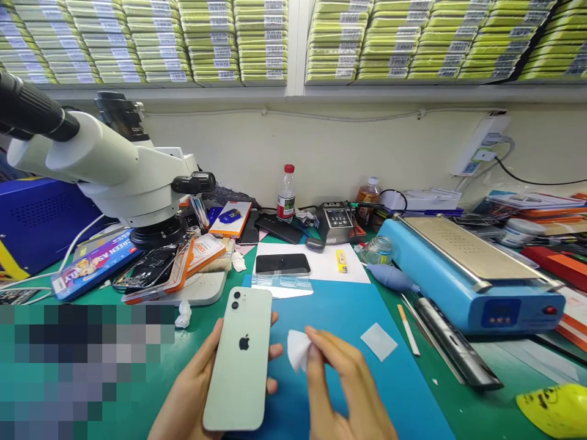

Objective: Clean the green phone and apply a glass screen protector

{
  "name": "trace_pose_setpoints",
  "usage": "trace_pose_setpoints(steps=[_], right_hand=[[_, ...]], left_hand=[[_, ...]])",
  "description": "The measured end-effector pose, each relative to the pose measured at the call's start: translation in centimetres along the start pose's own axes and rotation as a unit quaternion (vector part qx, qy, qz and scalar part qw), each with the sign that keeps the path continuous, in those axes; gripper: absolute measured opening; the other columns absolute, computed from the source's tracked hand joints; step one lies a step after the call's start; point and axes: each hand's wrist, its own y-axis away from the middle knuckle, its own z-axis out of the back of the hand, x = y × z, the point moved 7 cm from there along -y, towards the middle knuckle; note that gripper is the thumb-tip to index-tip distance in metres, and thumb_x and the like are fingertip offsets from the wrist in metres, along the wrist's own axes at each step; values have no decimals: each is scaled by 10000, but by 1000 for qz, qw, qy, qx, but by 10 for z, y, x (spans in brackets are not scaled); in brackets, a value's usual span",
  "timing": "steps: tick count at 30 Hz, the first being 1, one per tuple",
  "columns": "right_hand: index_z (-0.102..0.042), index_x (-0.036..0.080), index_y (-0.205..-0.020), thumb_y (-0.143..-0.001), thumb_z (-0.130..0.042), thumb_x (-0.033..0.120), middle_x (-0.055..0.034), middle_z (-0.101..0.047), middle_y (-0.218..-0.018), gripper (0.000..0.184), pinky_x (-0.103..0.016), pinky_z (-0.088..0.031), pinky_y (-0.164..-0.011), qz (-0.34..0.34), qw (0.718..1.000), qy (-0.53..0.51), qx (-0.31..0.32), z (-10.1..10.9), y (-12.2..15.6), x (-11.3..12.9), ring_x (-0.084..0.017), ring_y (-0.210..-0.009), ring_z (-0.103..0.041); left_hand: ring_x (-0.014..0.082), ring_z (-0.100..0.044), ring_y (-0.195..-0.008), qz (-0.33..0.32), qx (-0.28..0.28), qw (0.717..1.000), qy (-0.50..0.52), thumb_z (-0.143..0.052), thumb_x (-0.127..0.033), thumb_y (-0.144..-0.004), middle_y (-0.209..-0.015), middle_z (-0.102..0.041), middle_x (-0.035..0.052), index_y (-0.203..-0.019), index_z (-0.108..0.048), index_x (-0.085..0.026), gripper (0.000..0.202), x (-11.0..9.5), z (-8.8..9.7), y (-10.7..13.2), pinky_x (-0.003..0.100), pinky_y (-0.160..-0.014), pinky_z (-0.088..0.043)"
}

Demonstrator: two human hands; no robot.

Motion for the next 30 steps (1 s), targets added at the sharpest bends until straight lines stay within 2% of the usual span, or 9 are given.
trace_pose_setpoints(steps=[3, 6, 9, 12, 15, 19, 23, 26, 30], right_hand=[[-774, 240, -1179, -1015, -703, 118, -16, -797, -1125, 216, -264, -591, -931, 159, 985, 63, 16, -17, 7, 24, -157, -1004, -761], [-772, 194, -1221, -996, -686, 44, -50, -794, -1196, 284, -298, -583, -1002, 228, 970, 45, 71, -37, 19, 28, -182, -1119, -750], [-755, 163, -1293, -1006, -676, 91, -54, -776, -1322, 306, -363, -533, -1167, 325, 936, 48, 126, -48, 40, 30, -225, -1259, -729], [-712, 118, -1376, -1090, -584, 243, -78, -724, -1422, 338, -439, -349, -1342, 409, 891, 113, 162, -52, 58, 29, -248, -1302, -721], [-677, 69, -1414, -1116, -518, 249, -120, -688, -1458, 382, -457, -260, -1379, 411, 882, 155, 173, -54, 55, 32, -250, -1309, -716], [-665, 6, -1392, -1055, -572, 131, -162, -671, -1465, 370, -443, -410, -1315, 339, 920, 119, 160, -57, 36, 39, -269, -1420, -635], [-705, 33, -1342, -1112, -510, 217, -158, -699, -1423, 353, -433, -326, -1353, 388, 892, 151, 177, -60, 53, 39, -258, -1334, -695], [-731, 105, -1330, -1153, -452, 313, -118, -731, -1377, 390, -436, -217, -1380, 439, 860, 181, 186, -60, 65, 38, -227, -1226, -753], [-682, 23, -1394, -1081, -548, 201, -171, -664, -1466, 385, -444, -365, -1334, 379, 896, 150, 173, -65, 46, 44, -279, -1386, -655]], left_hand=[[275, -784, -1049, -11, 11, 1000, 2, -691, -483, -1062, -1337, -745, 135, -1413, -669, -188, 459, 4, 3, 0, 435, -873, -654], [271, -719, -1177, -37, 4, 999, 9, -727, -404, -1046, -1413, -684, 98, -1373, -665, -222, 379, 3, 13, 2, 499, -984, -631], [274, -721, -1176, -68, -17, 998, 11, -724, -403, -1048, -1419, -683, 104, -1379, -665, -224, 380, 1, 31, 4, 494, -980, -631], [287, -702, -1242, -93, -46, 995, 5, -719, -403, -1052, -1480, -661, 113, -1386, -670, -235, 377, 1, 53, 5, 534, -1044, -603], [308, -521, -1540, -105, -72, 992, -6, -716, -358, -1038, -1592, -641, 97, -1425, -707, -255, 400, 6, 70, 7, 489, -1271, -439], [228, -266, -1684, -102, -93, 990, -19, -701, -270, -1001, -1571, -676, 12, -1476, -713, -264, 475, 12, 85, 8, 335, -1365, -254], [245, -269, -1672, -103, -105, 989, -23, -778, -199, -942, -1534, -697, 25, -1406, -769, -244, 466, 11, 92, 6, 313, -1354, -256], [312, -345, -1642, -97, -103, 990, -19, -798, -233, -944, -1506, -714, 72, -1455, -737, -225, 514, 11, 92, 2, 393, -1348, -307], [265, -421, -1613, -89, -93, 992, -15, -696, -237, -1017, -1562, -670, 45, -1579, -612, -252, 569, 11, 88, -1, 398, -1340, -330]])
